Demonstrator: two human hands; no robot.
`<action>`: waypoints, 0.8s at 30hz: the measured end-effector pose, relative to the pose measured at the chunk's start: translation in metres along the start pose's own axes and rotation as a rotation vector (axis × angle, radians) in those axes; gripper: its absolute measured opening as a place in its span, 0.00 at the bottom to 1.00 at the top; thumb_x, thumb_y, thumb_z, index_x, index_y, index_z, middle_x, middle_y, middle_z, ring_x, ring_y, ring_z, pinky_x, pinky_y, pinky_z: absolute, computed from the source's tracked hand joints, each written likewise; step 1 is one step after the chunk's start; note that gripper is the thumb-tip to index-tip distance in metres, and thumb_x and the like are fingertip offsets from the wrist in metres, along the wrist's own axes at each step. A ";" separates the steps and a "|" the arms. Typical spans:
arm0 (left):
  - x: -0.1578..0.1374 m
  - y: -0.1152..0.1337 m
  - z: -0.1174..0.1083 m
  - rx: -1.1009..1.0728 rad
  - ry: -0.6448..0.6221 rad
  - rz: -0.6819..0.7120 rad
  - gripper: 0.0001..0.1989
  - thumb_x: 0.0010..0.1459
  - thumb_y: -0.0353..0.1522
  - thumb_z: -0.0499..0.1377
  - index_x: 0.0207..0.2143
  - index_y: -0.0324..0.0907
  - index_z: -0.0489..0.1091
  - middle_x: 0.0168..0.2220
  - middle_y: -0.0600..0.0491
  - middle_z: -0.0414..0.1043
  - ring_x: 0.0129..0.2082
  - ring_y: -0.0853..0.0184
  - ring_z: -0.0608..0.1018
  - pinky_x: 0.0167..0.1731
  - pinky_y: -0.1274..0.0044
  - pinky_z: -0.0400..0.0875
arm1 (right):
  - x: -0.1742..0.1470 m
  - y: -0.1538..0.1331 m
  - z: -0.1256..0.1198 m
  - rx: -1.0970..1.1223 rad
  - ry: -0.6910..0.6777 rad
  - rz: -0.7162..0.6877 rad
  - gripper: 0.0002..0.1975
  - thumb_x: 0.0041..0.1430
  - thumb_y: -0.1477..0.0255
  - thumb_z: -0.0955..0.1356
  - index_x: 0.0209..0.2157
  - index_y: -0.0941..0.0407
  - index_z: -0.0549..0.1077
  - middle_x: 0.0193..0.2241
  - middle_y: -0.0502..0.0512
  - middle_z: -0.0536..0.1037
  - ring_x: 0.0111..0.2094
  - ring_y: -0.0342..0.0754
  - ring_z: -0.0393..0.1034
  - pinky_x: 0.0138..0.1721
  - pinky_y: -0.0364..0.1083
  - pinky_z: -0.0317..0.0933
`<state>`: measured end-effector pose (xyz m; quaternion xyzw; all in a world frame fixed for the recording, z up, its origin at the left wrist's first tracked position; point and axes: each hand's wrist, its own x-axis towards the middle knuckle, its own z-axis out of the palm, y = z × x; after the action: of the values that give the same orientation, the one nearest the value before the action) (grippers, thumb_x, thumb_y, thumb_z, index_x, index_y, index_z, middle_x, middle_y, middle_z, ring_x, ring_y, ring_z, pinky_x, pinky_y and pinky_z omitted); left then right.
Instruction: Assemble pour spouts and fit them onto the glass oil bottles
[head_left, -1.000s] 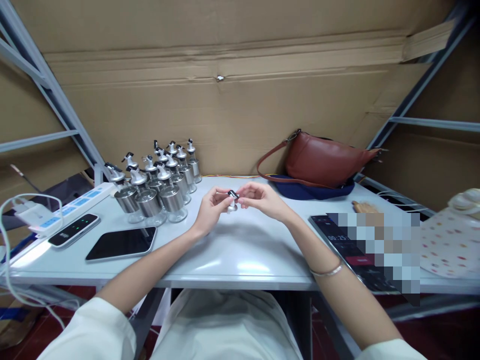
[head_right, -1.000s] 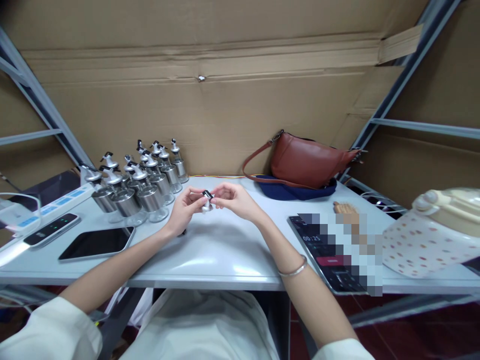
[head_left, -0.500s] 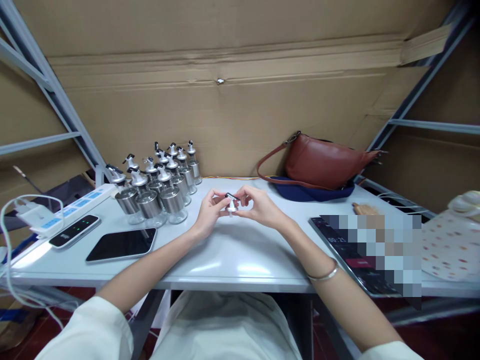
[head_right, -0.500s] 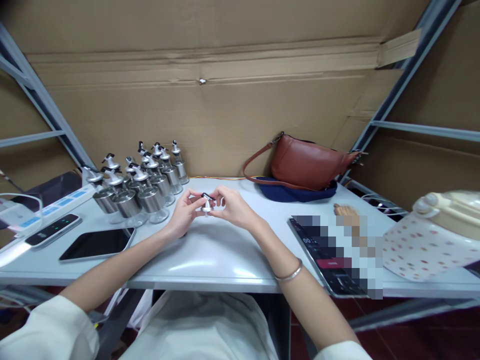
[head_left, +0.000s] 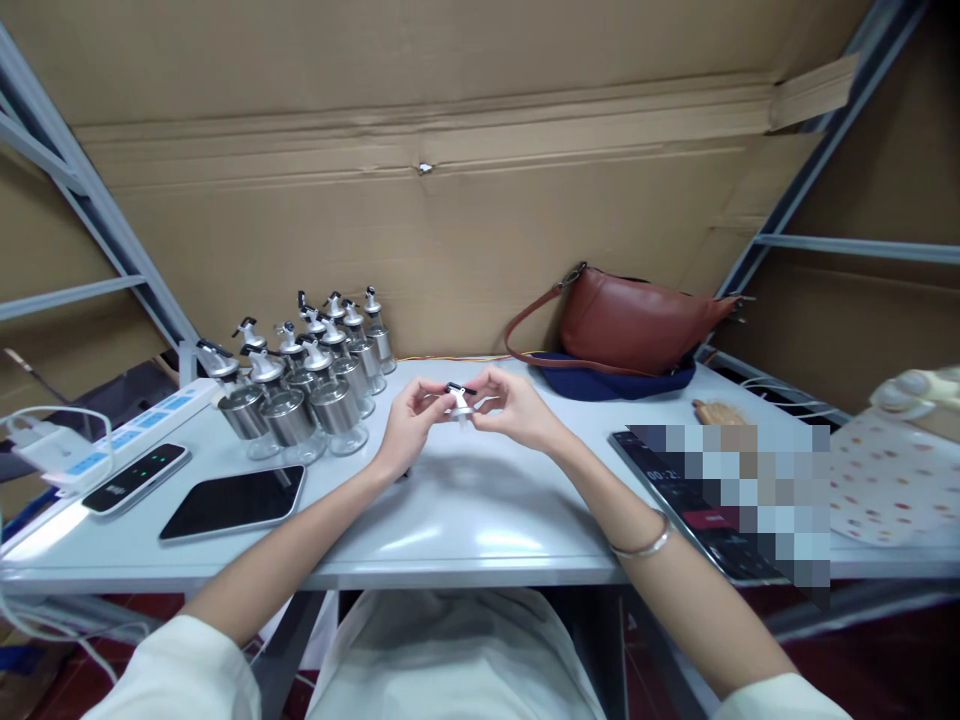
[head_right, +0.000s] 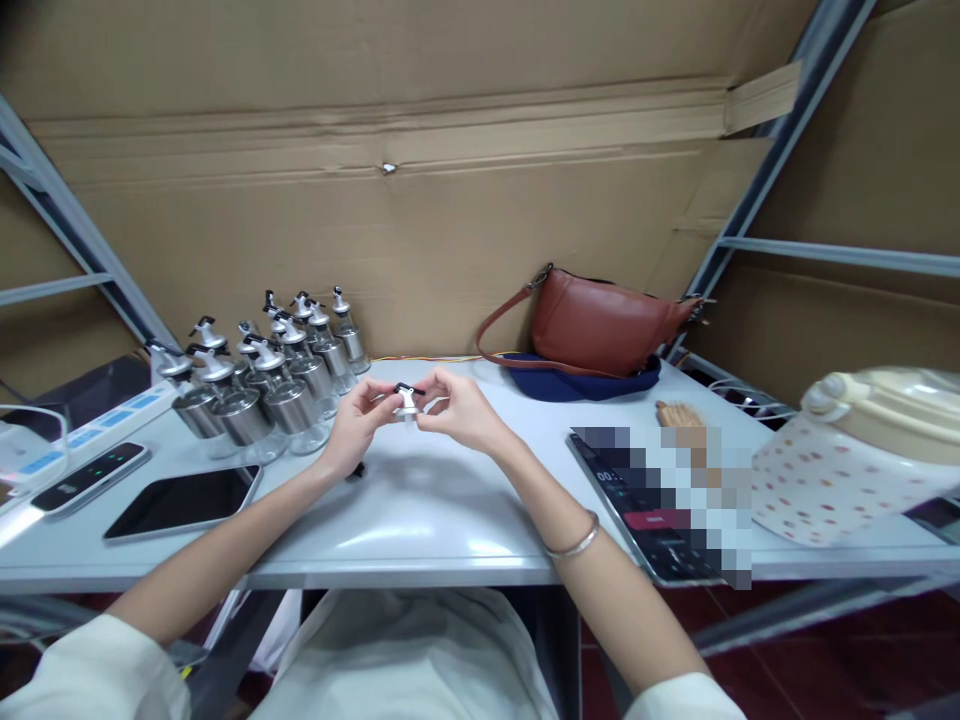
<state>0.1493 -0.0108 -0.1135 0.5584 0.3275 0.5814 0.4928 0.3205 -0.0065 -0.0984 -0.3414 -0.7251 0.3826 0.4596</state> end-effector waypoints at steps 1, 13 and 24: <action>0.000 0.000 0.000 -0.008 0.010 -0.005 0.20 0.40 0.40 0.69 0.28 0.38 0.66 0.29 0.55 0.74 0.28 0.71 0.76 0.29 0.78 0.75 | 0.000 0.001 0.001 -0.003 -0.001 -0.006 0.15 0.39 0.74 0.71 0.31 0.56 0.65 0.28 0.51 0.76 0.28 0.45 0.71 0.30 0.45 0.66; -0.001 0.003 0.002 0.031 0.045 0.095 0.17 0.43 0.40 0.67 0.29 0.38 0.67 0.28 0.54 0.74 0.29 0.69 0.77 0.33 0.75 0.75 | 0.001 0.000 0.006 0.165 0.058 0.007 0.13 0.35 0.77 0.74 0.26 0.56 0.69 0.24 0.49 0.77 0.26 0.44 0.73 0.31 0.45 0.68; -0.053 0.012 0.069 -0.450 -0.344 -0.556 0.31 0.38 0.28 0.68 0.47 0.40 0.65 0.47 0.45 0.70 0.49 0.60 0.72 0.47 0.71 0.65 | 0.089 -0.049 -0.042 1.601 0.296 0.048 0.06 0.56 0.80 0.64 0.31 0.57 0.71 0.26 0.48 0.75 0.26 0.37 0.71 0.27 0.36 0.70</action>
<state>0.2077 -0.0758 -0.1080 0.4159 0.2433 0.3811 0.7891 0.3215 0.0559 -0.0082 0.0281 -0.1559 0.7458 0.6470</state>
